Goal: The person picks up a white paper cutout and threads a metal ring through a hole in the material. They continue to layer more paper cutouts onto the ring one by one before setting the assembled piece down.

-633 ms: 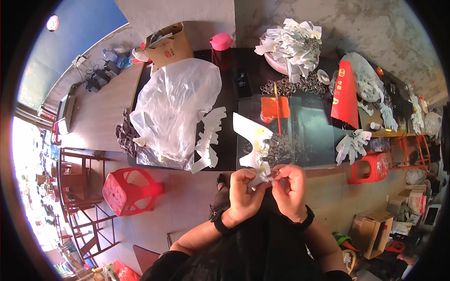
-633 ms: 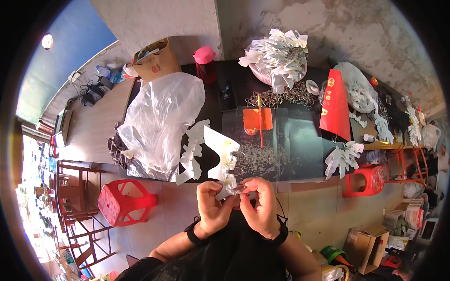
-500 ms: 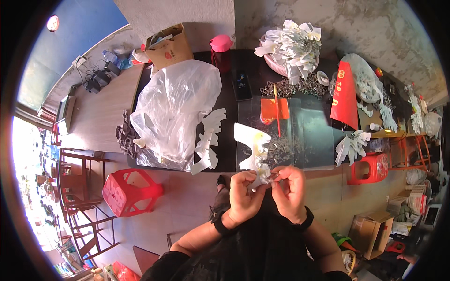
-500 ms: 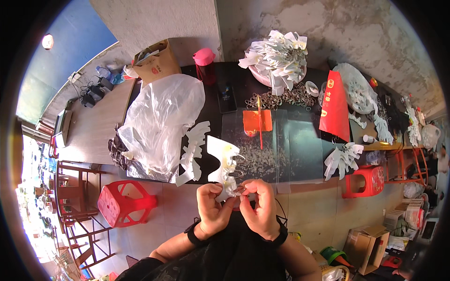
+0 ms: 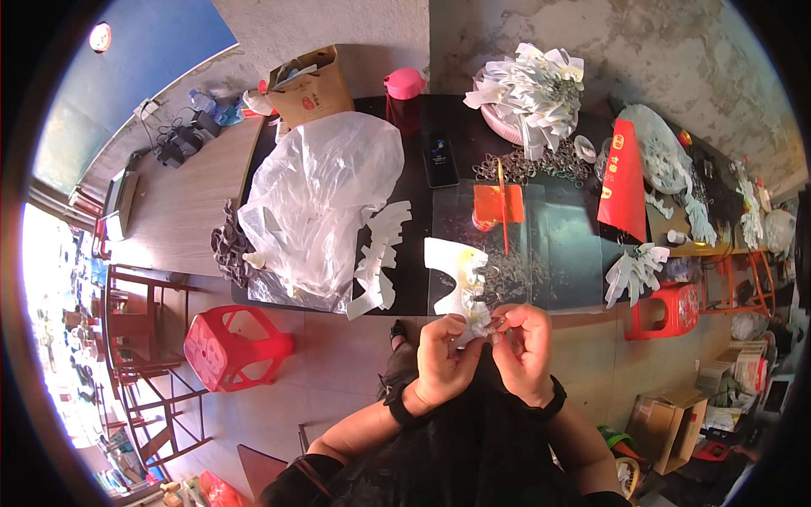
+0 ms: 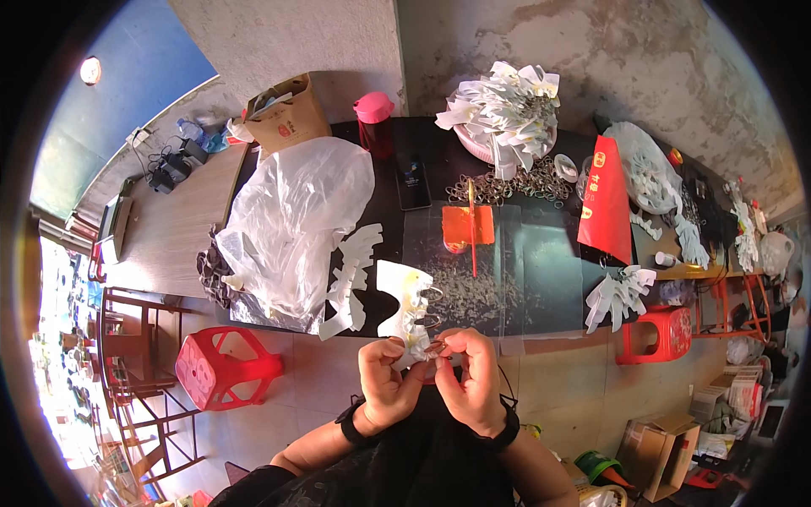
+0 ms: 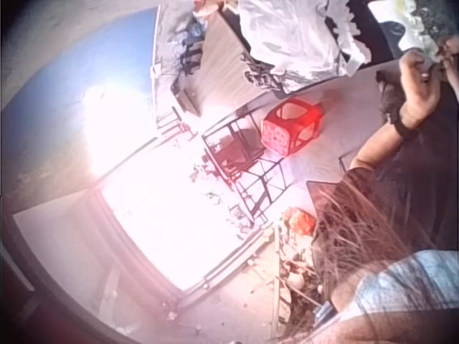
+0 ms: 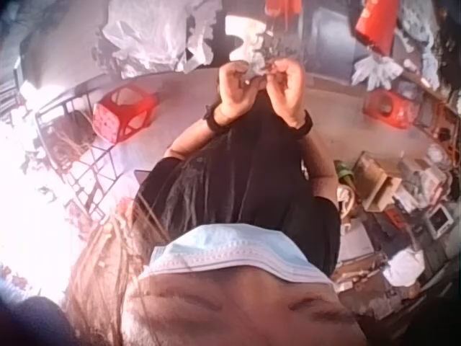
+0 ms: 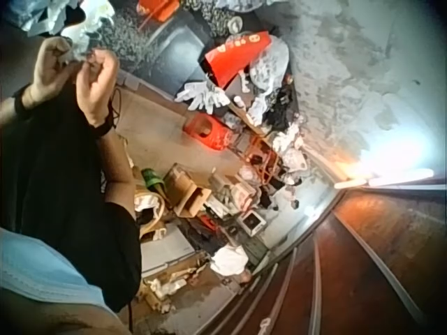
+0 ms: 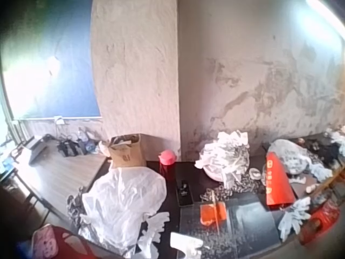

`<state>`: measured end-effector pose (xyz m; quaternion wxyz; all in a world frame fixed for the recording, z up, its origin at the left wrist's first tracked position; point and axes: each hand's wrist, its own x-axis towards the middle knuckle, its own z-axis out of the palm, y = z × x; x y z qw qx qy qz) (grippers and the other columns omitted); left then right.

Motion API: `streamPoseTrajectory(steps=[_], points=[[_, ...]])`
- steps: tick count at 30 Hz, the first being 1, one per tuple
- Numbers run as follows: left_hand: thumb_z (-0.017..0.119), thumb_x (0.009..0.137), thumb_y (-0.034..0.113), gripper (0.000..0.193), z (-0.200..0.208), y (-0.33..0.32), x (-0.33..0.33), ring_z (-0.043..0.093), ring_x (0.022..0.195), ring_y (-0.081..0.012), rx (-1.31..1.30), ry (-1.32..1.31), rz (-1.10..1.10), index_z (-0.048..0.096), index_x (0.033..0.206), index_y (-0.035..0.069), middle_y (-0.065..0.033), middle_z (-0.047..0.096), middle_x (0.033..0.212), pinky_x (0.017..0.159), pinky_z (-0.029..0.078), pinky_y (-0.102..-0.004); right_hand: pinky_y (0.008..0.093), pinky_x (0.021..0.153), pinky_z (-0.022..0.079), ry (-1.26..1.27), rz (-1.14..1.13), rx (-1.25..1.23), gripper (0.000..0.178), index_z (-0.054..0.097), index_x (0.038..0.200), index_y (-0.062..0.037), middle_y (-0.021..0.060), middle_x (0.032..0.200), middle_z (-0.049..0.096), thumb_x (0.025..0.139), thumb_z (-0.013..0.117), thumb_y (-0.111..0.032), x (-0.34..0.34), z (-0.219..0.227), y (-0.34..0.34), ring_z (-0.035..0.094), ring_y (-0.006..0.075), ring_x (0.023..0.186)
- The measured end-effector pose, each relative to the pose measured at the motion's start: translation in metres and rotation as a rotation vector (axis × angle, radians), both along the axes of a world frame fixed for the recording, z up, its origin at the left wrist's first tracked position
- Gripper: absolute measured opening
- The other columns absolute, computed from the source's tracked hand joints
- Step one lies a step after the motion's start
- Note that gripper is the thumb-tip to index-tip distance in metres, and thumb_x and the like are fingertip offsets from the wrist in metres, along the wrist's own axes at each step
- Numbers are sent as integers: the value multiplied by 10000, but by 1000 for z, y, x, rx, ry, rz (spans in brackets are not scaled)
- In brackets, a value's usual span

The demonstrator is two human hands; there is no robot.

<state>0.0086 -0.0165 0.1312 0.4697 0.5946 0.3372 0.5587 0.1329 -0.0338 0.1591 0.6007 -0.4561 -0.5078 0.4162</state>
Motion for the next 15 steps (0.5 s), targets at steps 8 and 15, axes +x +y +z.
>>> streamPoseTrajectory(steps=[8, 15], points=[[639, 696, -186, 533, 2, 2, 1, 501, 916, -112, 12, 7, 13, 323, 1064, 34, -101, 451, 1027, 802, 403, -205, 266, 813, 443, 4, 0, -3, 369, 389, 1090, -9, 136, 1029, 480, 781, 489, 167, 0, -1, 2, 519, 154, 899], [700, 709, -102, 577, 2, 5, 0, 510, 895, -130, -50, 11, -12, 309, 1110, 38, -106, 463, 1017, 809, 418, -231, 276, 839, 436, -3, 61, -1, 382, 381, 1119, -1, 124, 1035, 468, 788, 495, 152, 11, 3, 4, 513, 150, 913]])
